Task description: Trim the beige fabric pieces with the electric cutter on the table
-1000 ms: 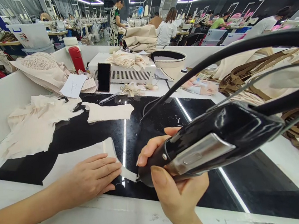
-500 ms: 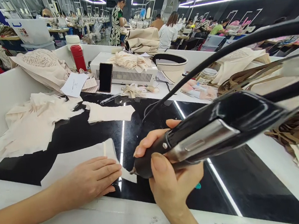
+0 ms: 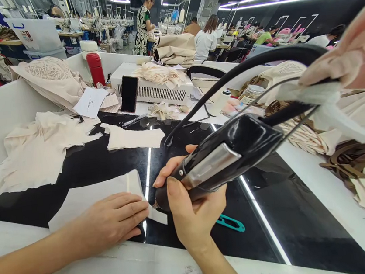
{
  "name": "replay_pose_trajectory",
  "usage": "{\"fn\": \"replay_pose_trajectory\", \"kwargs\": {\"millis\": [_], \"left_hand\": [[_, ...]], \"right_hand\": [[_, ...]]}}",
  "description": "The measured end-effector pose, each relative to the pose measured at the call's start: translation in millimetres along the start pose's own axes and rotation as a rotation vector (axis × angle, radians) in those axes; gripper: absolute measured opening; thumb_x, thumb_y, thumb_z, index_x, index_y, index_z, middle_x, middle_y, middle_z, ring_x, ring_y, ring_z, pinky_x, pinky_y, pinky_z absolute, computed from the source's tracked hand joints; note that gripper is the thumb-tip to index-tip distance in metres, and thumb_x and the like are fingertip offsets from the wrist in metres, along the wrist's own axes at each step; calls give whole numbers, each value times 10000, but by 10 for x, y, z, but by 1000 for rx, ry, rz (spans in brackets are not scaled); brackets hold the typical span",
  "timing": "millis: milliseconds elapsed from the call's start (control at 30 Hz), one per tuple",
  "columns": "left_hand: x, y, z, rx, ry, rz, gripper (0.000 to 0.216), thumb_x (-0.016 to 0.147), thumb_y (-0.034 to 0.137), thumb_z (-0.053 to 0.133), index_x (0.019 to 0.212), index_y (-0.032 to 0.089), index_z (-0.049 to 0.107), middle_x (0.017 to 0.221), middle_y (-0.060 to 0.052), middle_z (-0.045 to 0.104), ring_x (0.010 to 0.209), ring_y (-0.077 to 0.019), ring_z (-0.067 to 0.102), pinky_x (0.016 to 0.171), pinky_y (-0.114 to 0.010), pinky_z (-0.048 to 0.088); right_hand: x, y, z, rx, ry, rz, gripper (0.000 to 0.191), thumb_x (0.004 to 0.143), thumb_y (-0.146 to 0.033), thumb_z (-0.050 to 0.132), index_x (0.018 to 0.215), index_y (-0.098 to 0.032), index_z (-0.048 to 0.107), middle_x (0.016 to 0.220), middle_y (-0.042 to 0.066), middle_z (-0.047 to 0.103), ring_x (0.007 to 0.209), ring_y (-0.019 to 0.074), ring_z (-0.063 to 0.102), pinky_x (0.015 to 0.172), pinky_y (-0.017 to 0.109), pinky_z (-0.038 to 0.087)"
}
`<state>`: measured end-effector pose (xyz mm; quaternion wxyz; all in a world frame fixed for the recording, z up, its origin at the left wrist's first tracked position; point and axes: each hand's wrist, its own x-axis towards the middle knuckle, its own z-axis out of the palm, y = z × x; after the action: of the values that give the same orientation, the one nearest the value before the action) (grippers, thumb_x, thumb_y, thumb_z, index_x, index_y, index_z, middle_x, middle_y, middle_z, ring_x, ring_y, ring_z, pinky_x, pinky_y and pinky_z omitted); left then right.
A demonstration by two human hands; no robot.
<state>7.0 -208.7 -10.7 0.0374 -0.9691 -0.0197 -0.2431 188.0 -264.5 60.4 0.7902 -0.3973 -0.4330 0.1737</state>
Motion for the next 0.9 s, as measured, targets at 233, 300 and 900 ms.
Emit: {"fn": "replay_pose_trajectory", "kwargs": {"millis": [233,300,900], "left_hand": [[0,0,-18,4,1,3,285,1134,326,601,1231,87,722,1227,-110,772,1156,-218,712,1057,-329,585],[1,-1,-24,-6,9,-7,292,1153,315,557,1230,88,723,1230,-98,777,1154,-216,713,1056,-329,591],[-4,-12,-18,10,19,-1,269,1131,332,613,1231,106,720,1222,-89,780,1152,-193,715,1080,-307,574]], "right_hand": [[13,-67,-84,49,31,-12,425,826,-401,917,1164,-289,685,775,-60,699,558,156,660,518,307,586],[3,-72,-116,41,35,-18,429,826,-410,917,1165,-290,683,774,-62,693,559,157,661,518,311,590],[-22,-62,-108,21,0,-23,389,857,-356,895,1170,-277,679,782,-47,718,557,161,663,506,309,580]]}}
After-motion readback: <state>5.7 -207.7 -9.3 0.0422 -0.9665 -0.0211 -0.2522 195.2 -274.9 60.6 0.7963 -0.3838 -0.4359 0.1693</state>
